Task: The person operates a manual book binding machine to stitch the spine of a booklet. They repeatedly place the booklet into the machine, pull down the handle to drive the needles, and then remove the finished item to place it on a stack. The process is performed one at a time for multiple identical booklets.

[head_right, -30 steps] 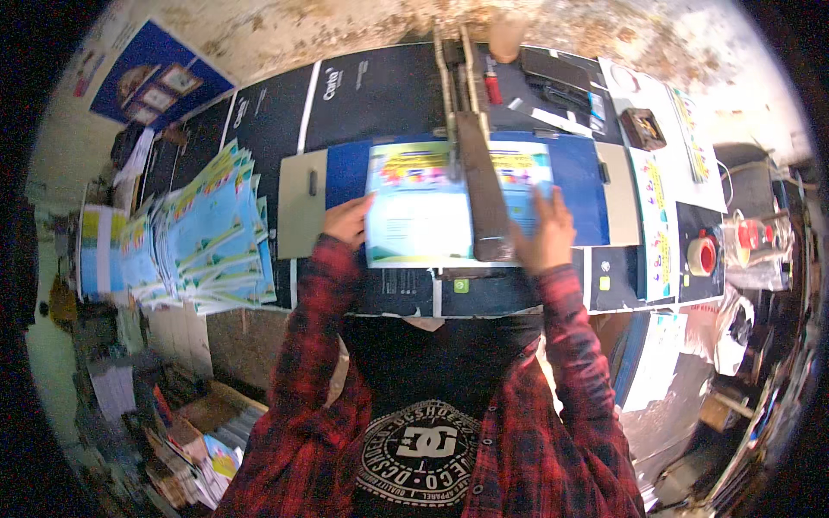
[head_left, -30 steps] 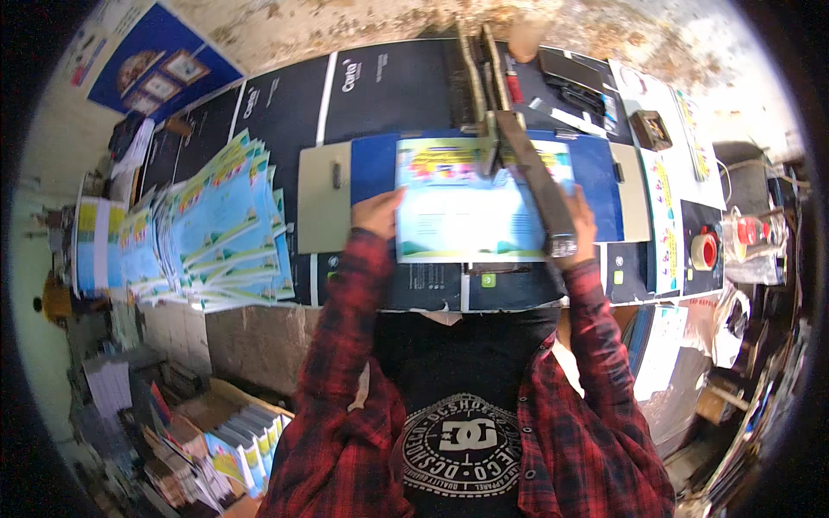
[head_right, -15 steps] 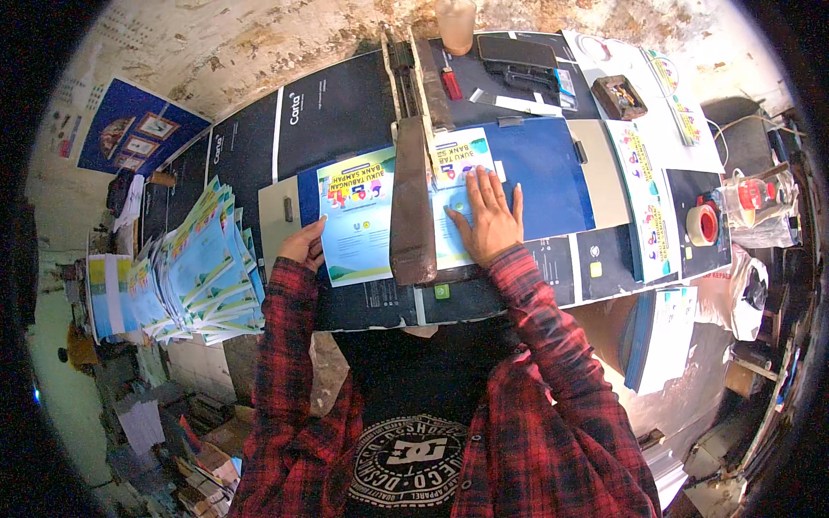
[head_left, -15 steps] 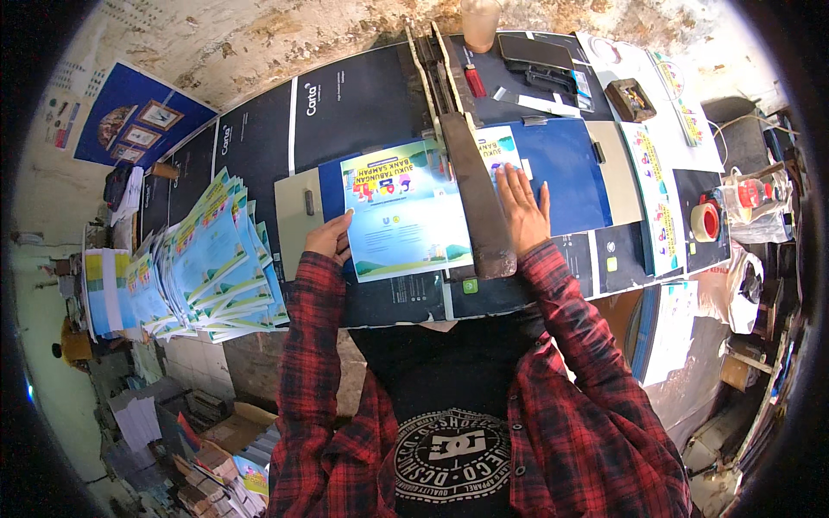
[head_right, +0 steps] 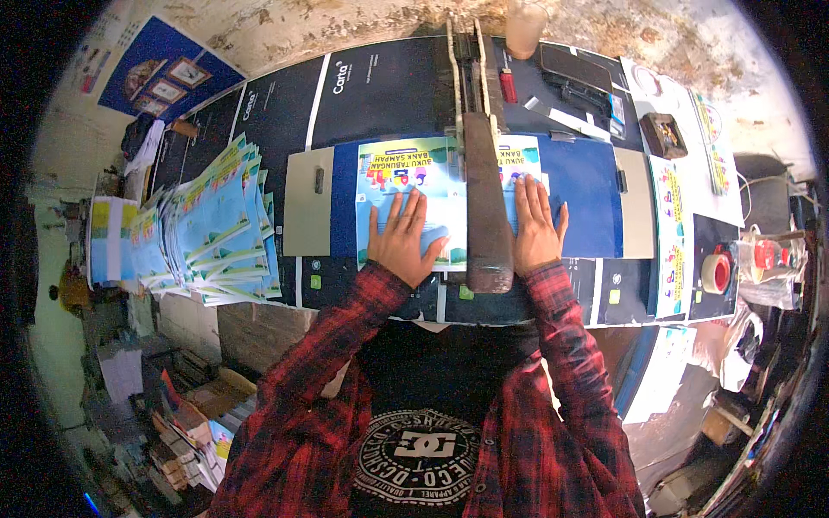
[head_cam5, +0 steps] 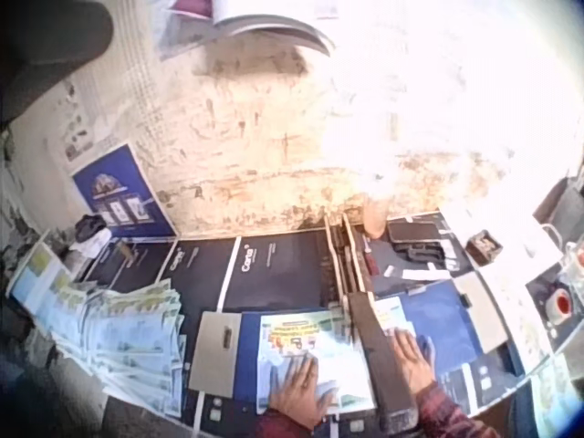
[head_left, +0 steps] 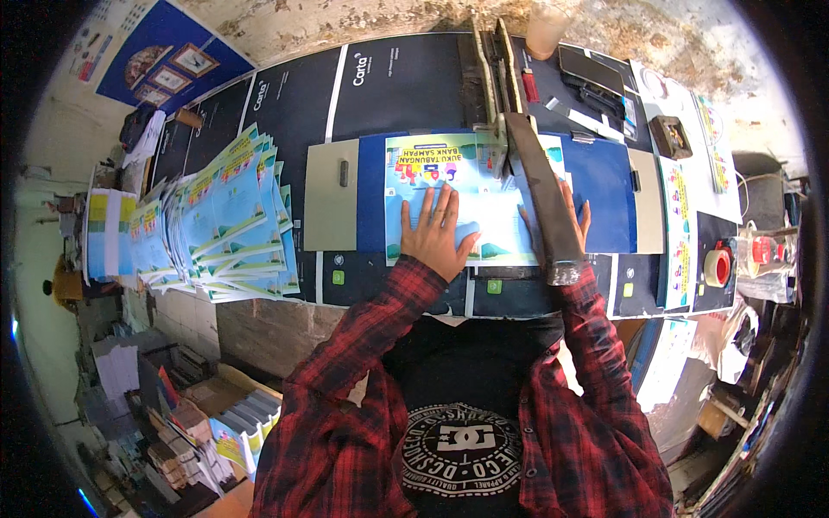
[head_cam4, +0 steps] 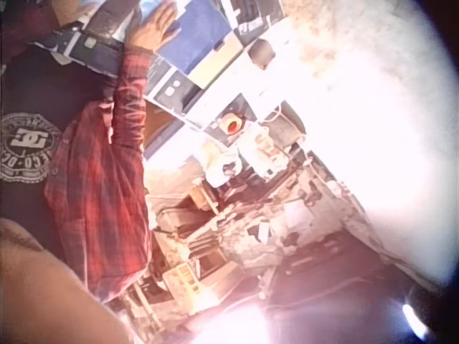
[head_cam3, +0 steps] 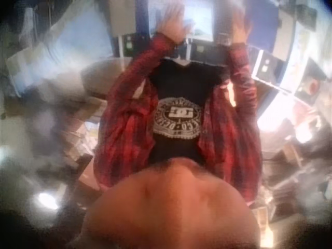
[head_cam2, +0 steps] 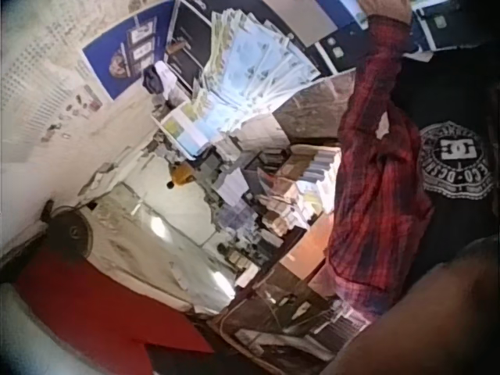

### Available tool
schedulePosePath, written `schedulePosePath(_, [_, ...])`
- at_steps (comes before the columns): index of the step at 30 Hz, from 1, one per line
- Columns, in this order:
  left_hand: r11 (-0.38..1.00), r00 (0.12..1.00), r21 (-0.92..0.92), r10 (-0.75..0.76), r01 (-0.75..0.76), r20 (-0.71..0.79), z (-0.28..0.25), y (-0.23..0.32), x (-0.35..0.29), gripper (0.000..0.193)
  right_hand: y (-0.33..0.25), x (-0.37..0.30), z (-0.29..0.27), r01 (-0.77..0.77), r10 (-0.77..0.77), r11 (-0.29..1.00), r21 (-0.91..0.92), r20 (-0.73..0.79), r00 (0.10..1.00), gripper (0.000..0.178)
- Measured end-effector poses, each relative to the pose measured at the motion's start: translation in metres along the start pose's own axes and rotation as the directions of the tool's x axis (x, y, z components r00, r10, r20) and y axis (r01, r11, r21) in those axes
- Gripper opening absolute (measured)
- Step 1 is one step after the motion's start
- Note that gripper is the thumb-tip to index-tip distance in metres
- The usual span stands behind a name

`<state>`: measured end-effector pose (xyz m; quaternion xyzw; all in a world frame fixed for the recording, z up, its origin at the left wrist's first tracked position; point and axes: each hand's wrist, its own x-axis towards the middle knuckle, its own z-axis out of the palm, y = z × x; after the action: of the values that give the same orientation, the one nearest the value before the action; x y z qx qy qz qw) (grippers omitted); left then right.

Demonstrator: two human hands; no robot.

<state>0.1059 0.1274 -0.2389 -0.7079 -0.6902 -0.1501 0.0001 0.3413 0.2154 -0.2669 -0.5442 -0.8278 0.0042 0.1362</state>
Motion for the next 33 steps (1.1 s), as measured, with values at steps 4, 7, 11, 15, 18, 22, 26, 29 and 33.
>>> schedulePosePath(4, [1.000,0.996,-0.014,-0.028,0.027,-0.079,0.015,0.003,0.001,0.066,0.030,0.007,0.011,0.083,-0.070,0.984,-0.155,0.085,0.994,0.066])
schedulePosePath(7, [0.998,0.992,-0.047,-0.043,0.038,-0.115,0.022,0.000,0.000,0.064,0.003,0.055,-0.089,-0.039,-0.003,0.940,0.339,0.123,0.992,0.053])
schedulePosePath(11, [0.997,0.991,-0.056,-0.065,0.059,-0.118,0.023,0.001,0.000,0.064,-0.090,0.102,-0.223,0.240,-0.183,0.856,0.459,-0.167,0.969,0.053])
schedulePosePath(15, [0.990,0.993,-0.112,-0.091,0.082,-0.075,0.018,0.002,-0.003,0.065,-0.135,0.090,-0.226,0.336,-0.355,0.899,0.281,0.017,0.935,0.063])
schedulePosePath(18, [0.983,0.993,-0.166,-0.096,0.083,-0.070,0.013,0.006,-0.001,0.064,-0.128,0.033,-0.172,0.219,-0.227,0.973,0.065,0.151,0.962,0.086])
schedulePosePath(22, [0.978,0.995,-0.194,-0.090,0.081,-0.040,0.014,0.006,-0.004,0.062,-0.127,0.006,-0.099,0.148,-0.147,0.989,-0.001,0.085,0.985,0.092])
schedulePosePath(26, [0.978,0.992,-0.177,-0.120,0.112,-0.036,0.012,0.002,-0.002,0.063,-0.121,0.017,-0.117,0.198,-0.205,0.972,0.123,0.048,0.978,0.090])
schedulePosePath(29, [0.983,0.991,-0.160,-0.104,0.091,-0.080,0.016,0.001,0.000,0.066,-0.109,0.047,-0.181,0.278,-0.337,0.852,0.444,0.057,0.940,0.080])
schedulePosePath(33, [0.985,0.988,-0.130,-0.122,0.110,-0.095,0.018,-0.005,-0.007,0.065,-0.074,0.100,-0.208,-0.270,0.043,0.362,0.892,0.273,0.961,0.057])
